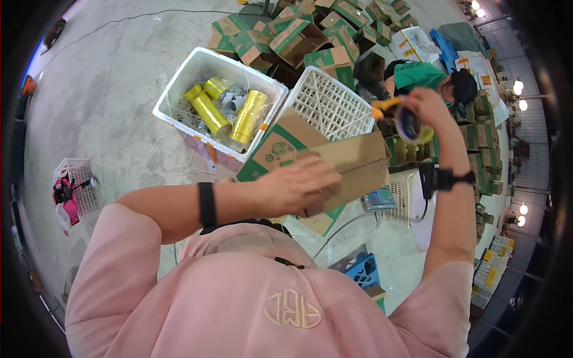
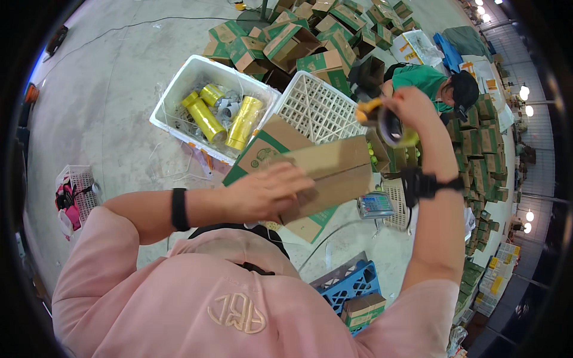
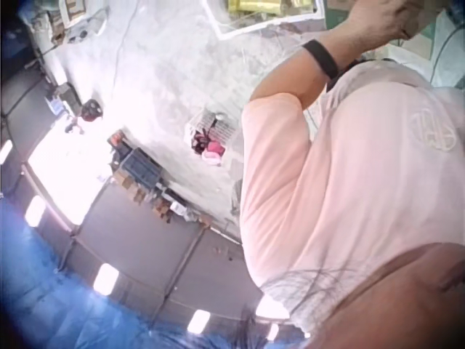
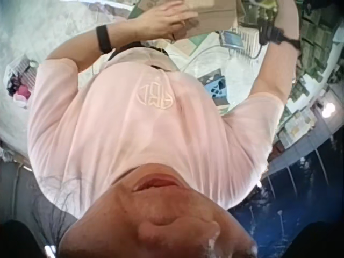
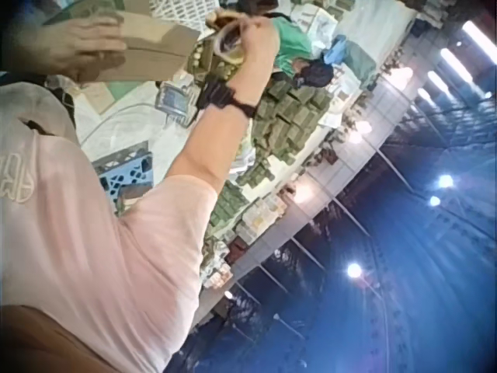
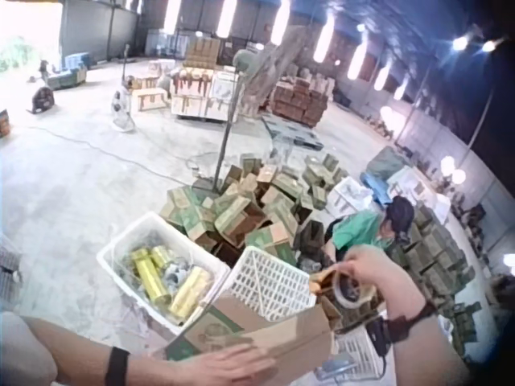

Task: The recorder assembles cardboard boxes using a tape dispenser and fills them with produce in a warehouse setting.

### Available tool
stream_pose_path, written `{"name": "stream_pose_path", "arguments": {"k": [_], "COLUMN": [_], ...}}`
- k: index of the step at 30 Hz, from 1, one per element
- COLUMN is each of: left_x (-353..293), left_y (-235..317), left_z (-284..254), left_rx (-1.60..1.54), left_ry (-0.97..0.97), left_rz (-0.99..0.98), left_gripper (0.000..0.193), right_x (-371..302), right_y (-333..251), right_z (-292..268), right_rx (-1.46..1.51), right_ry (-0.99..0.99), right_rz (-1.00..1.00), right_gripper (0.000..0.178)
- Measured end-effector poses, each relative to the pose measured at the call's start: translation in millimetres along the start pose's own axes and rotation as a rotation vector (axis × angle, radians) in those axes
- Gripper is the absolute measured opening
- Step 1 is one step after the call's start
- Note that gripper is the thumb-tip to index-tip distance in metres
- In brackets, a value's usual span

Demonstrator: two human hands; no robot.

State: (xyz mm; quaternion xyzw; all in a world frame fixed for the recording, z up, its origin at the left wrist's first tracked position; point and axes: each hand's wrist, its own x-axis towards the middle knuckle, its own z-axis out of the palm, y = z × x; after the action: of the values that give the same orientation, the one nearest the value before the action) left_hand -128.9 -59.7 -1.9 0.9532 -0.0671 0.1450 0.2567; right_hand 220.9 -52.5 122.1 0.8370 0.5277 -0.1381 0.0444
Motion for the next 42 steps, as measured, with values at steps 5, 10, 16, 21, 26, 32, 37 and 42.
{"name": "stream_pose_path", "arguments": {"k": [5, 10, 16, 21, 26, 32, 37, 42], "left_x": [17, 5, 3, 22, 30, 33, 153, 91], "left_y": [8, 1, -4, 5, 26, -13, -63, -166], "left_z": [45, 52, 44, 39, 21, 29, -118, -31], "left_rx": [-0.082, -0.048, -0.081, -0.067, -0.052, -0.658, -0.201, -0.148], "left_ry": [0.159, 0.143, 0.175, 0.16, 0.085, 0.609, 0.709, 0.376], "left_rz": [0.134, 0.134, 0.072, 0.086, 0.082, -0.596, -0.326, -0.451], "left_gripper": [0.064, 0.067, 0.064, 0.064, 0.06, 0.062, 0.063, 0.056], "right_x": [89, 53, -104, -241, -224, -179, -83, -68], "right_y": [-56, -152, -93, 12, 1, 53, 69, 67], "right_z": [68, 119, -48, 111, 209, 193, 46, 88], "right_rx": [0.272, -0.267, -0.052, 0.068, 0.075, 0.731, 1.227, 1.59], "right_ry": [-0.07, -0.542, -0.483, -0.435, 0.02, 0.188, 0.64, 0.419], "right_rz": [-0.63, -0.296, -0.433, -0.076, 0.075, 0.012, 0.083, 0.136], "right_gripper": [0.039, 0.042, 0.035, 0.043, 0.049, 0.053, 0.041, 0.04]}}
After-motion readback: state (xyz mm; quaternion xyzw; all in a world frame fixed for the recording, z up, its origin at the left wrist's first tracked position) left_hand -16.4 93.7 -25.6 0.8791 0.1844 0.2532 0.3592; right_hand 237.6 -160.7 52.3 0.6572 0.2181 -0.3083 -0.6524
